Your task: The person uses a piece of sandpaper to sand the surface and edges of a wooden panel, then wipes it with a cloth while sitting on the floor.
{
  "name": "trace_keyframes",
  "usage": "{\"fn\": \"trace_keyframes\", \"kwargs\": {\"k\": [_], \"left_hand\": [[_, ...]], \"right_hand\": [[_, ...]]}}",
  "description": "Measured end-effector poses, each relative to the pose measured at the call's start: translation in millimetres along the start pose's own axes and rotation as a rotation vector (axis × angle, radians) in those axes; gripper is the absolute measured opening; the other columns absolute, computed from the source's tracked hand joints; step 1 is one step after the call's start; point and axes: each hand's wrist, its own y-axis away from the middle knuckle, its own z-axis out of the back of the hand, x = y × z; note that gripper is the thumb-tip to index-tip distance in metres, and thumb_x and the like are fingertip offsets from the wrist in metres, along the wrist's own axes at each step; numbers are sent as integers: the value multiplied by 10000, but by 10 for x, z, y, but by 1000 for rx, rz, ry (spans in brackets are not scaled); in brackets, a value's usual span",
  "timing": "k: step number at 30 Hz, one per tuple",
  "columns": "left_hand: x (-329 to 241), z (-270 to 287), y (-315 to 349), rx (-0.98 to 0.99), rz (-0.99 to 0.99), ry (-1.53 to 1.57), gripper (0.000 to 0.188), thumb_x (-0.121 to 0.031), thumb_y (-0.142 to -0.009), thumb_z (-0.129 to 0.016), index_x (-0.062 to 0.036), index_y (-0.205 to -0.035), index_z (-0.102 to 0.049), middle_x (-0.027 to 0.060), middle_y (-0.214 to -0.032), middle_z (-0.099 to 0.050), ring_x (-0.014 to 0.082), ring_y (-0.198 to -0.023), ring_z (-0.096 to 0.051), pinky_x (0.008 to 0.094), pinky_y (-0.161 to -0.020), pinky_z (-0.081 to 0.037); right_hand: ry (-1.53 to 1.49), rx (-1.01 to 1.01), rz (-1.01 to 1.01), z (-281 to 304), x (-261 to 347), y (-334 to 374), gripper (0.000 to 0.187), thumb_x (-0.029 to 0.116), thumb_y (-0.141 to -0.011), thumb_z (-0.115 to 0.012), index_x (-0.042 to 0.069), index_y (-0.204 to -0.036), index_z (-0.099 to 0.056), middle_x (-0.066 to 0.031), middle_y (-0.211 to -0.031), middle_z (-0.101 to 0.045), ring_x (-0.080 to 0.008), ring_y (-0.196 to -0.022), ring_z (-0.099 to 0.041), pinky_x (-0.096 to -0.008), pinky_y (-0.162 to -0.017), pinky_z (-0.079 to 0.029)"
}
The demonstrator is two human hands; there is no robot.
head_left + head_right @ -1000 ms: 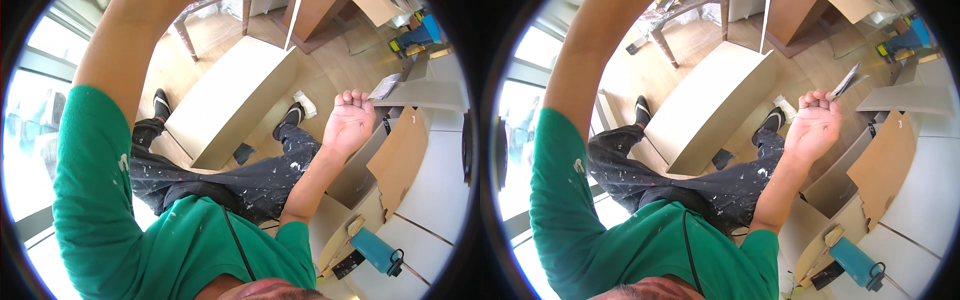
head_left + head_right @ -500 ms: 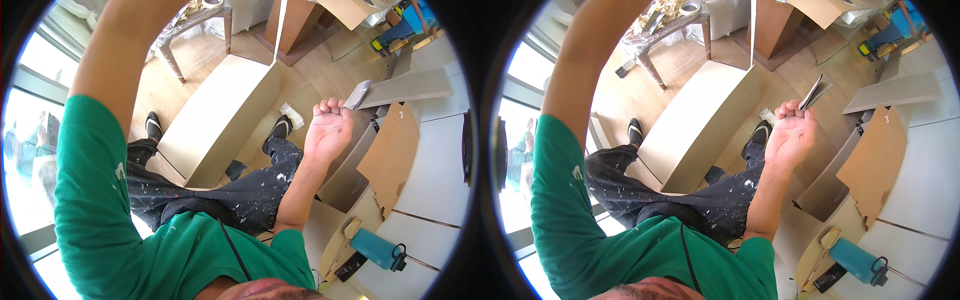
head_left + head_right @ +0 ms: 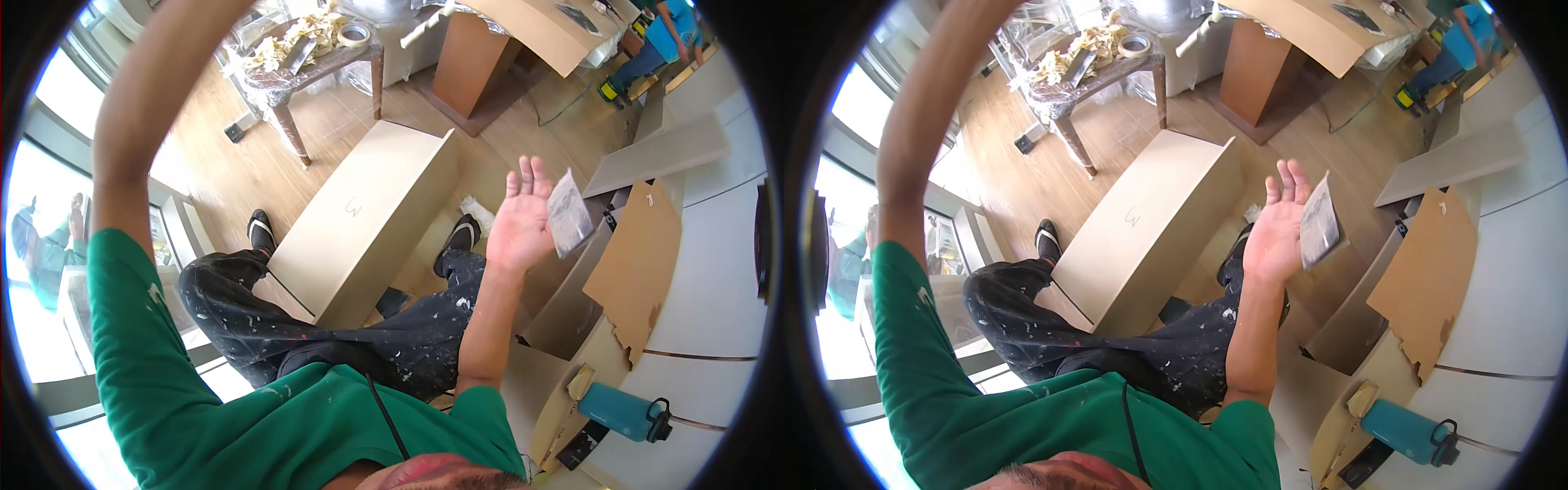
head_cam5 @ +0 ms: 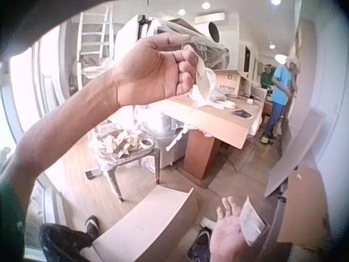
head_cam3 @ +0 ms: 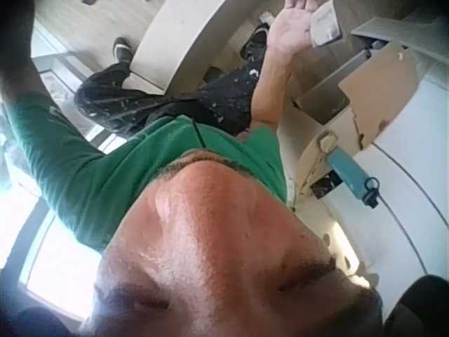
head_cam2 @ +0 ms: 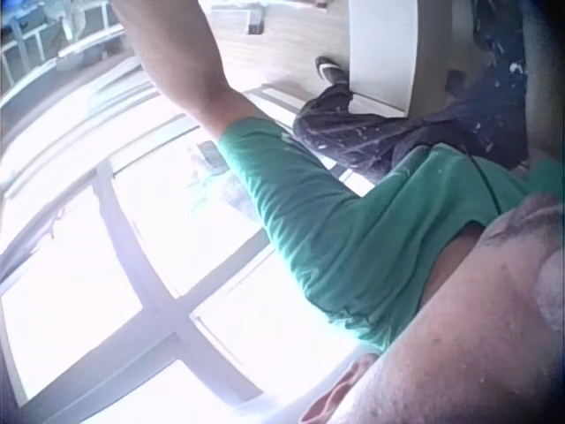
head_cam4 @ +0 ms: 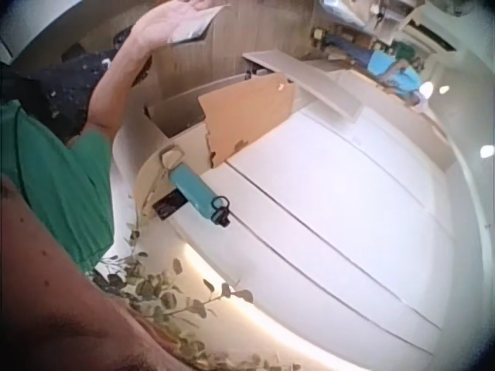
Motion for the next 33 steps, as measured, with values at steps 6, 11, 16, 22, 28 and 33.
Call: {"fn": "trace_keyframes", "kwargs": {"k": [6, 11, 16, 22, 28, 33], "left_hand": [[631, -482, 223, 94, 86, 283, 359, -329, -1060, -499, -34, -918, -646, 47, -814, -658, 170, -749, -626, 342, -757, -564], [371, -831, 443, 69, 49, 259, 411, -370, -1068, -478, -35, -928, -668, 58, -806, -665, 175, -746, -620, 343, -759, -525], [130, -529, 641, -184, -131, 30, 450, -404, -1058, -496, -18, -953, -703, 81, -847, -694, 186, -749, -636, 339, -739, -524], [744, 782, 1416, -703, -94, -1373, 572, -505, -1056, -464, -16, -1290, -645, 61, -986, -659, 174, -886, -594, 363, -825, -499], [3218, -130, 2030, -461, 158, -789, 516, -137, -778, -902, -43, -1187, -603, 42, -1082, -633, 167, -920, -654, 308, -767, -552], [3953, -262, 2020, -858, 167, -404, 121, -73, -968, -708, -51, -952, -591, -10, -815, -624, 71, -728, -606, 237, -642, -496]], "right_hand": [[236, 152, 69, -339, -371, -70, 373, 307, -1054, -473, 19, -1219, -643, -208, -1695, -216, -338, -1589, -135, -498, -1267, -91], [734, 401, 386, -511, -655, -90, 192, 200, -930, -572, 28, -903, -652, -227, -1711, -142, -344, -1584, -138, -470, -1271, -59], [-46, 600, -544, -708, -873, 281, 282, 229, -941, -606, -21, -1049, -680, -162, -1034, -715, -248, -941, -645, -367, -943, -490], [-388, 675, -722, -691, -526, 275, 233, 288, -952, -545, 109, -804, -525, -35, -776, -514, -179, -758, -486, -359, -792, -437], [-445, 418, -490, -524, -427, 46, 220, 285, -960, -603, 66, -961, -621, -55, -1003, -591, -178, -904, -511, -322, -872, -413], [-313, 332, -487, -381, -477, 93, 251, 302, -963, -622, 52, -979, -641, -73, -1004, -597, -201, -922, -536, -349, -888, -418]]}}
